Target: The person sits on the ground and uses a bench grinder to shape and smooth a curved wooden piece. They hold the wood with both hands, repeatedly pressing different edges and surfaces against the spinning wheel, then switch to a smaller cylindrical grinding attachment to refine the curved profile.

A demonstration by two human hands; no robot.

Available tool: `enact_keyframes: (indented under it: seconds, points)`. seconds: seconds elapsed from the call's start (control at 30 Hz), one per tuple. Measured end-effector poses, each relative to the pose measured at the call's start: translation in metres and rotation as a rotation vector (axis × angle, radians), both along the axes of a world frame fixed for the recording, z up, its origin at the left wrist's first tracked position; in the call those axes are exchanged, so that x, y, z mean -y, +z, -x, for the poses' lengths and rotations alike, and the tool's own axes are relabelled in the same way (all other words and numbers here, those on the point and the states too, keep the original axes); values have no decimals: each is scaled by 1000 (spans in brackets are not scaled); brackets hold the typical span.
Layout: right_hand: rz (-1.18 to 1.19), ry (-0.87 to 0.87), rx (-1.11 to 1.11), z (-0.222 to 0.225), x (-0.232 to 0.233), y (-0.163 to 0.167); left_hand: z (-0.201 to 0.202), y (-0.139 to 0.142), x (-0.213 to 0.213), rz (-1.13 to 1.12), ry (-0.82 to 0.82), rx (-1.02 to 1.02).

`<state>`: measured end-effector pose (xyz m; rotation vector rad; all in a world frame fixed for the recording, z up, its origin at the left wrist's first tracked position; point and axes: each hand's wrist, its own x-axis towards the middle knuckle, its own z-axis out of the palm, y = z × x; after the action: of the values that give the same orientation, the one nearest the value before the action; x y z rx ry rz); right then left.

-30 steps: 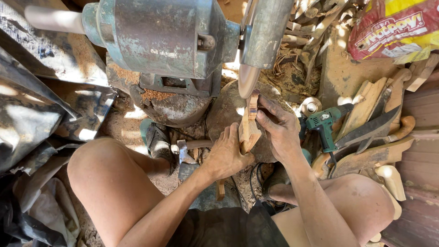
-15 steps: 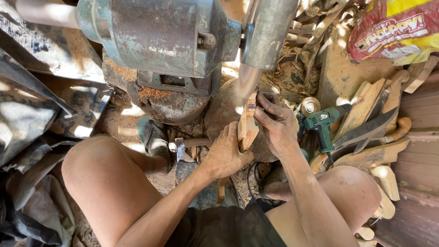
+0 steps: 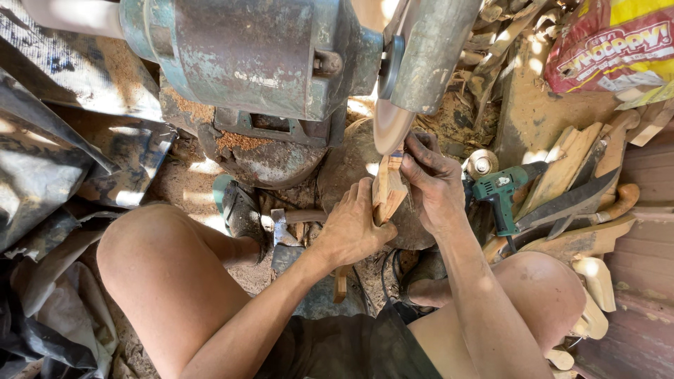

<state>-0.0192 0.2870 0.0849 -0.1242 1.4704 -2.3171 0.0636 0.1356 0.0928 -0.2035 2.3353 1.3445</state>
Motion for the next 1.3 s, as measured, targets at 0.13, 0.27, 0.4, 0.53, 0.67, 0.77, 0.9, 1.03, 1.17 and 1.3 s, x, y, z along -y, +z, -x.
enact_keyframes:
  seconds: [0.13, 0.27, 0.4, 0.53, 0.67, 0.77, 0.9, 1.03, 1.17, 1.3]
  points:
    - [-19, 13, -37, 2, 1, -1, 1, -6, 0, -32, 11, -10]
    - [-39, 27, -55, 4, 0, -3, -3, -11, -3, -24, 33, -45]
    - [-44, 42, -36, 4, -2, -5, -6, -15, -11, -36, 50, -62]
    - [-57, 34, -38, 3, -4, -6, -6, -17, -13, -35, 23, -2]
    - [-34, 46, -33, -1, -7, -5, -10, -16, -15, -57, 29, -28]
    - [-61, 47, -51, -4, -11, -4, -16, -14, -19, -87, 53, -65]
    - [-75, 33, -36, -6, -14, -4, -18, -13, -21, -85, 58, -77]
    - [-73, 38, -57, -7, -16, -3, -19, -12, -21, -89, 63, -91]
    - [-51, 36, -63, -6, -14, 0, -19, -11, -21, -75, 78, -114]
    - [-64, 23, -99, -6, -14, 3, -17, -11, -21, -82, 68, -98]
